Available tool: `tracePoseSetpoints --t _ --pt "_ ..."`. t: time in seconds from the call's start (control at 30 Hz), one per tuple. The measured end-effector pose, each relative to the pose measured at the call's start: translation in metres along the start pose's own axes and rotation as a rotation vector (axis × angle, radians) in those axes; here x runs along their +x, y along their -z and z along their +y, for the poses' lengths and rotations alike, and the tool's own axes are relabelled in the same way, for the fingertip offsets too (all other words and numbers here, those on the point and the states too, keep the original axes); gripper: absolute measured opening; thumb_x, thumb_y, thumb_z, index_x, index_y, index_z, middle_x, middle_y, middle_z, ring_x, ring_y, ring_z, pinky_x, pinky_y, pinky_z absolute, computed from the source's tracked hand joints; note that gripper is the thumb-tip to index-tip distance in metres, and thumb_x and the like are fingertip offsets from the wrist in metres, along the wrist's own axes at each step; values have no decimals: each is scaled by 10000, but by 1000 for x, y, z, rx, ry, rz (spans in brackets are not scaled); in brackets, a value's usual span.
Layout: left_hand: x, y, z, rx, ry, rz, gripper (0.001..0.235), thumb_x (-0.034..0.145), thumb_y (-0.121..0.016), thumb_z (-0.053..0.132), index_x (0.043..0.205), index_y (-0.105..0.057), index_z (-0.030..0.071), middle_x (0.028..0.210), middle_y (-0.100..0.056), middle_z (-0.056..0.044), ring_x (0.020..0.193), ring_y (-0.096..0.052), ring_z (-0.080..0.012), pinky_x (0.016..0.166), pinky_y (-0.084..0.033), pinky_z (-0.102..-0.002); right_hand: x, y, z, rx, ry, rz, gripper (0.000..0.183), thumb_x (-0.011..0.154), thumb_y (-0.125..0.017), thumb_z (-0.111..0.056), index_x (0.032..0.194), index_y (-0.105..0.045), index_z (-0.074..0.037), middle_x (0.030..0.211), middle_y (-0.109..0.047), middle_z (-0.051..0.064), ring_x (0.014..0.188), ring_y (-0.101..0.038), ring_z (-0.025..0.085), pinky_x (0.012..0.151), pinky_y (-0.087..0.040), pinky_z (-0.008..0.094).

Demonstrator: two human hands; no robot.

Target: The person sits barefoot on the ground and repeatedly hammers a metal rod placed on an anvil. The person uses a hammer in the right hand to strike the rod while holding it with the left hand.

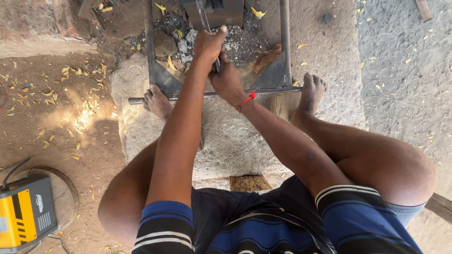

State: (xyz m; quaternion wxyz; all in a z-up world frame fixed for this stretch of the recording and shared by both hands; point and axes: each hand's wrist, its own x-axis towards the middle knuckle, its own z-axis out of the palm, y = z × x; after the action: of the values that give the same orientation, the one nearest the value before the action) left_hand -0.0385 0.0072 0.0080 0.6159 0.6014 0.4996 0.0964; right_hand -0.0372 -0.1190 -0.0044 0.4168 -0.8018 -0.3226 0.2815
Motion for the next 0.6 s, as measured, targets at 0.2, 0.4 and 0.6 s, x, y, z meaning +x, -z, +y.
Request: tracePoseSetpoints --t 0.2,0.4,0.6 --pt "-29 12 12 -204 -2 -161 435 906 -669 494 1005 -551 87 761 -740 -99 536 -723 -143 459 -622 -310 8 24 -2 -8 59 22 302 828 -762 -232 1063 -680 -61 927 -779 176 918 -743 372 764 -564 464" --pt "-50 16 16 -92 7 -238 457 902 -662 545 974 -633 95 842 -754 -28 726 -763 -142 626 -695 -303 15 46 -3 29 -28 -74 247 821 -793 -257 1006 -731 -106 877 -788 107 811 -775 249 748 -577 397" --pt "-50 3 8 -211 -9 -275 378 885 -703 463 950 -584 110 800 -656 9 712 -689 -156 679 -698 -370 20 61 -1 -56 -79 -94 211 859 -795 -259 963 -748 -81 800 -766 128 753 -759 226 726 -574 404"
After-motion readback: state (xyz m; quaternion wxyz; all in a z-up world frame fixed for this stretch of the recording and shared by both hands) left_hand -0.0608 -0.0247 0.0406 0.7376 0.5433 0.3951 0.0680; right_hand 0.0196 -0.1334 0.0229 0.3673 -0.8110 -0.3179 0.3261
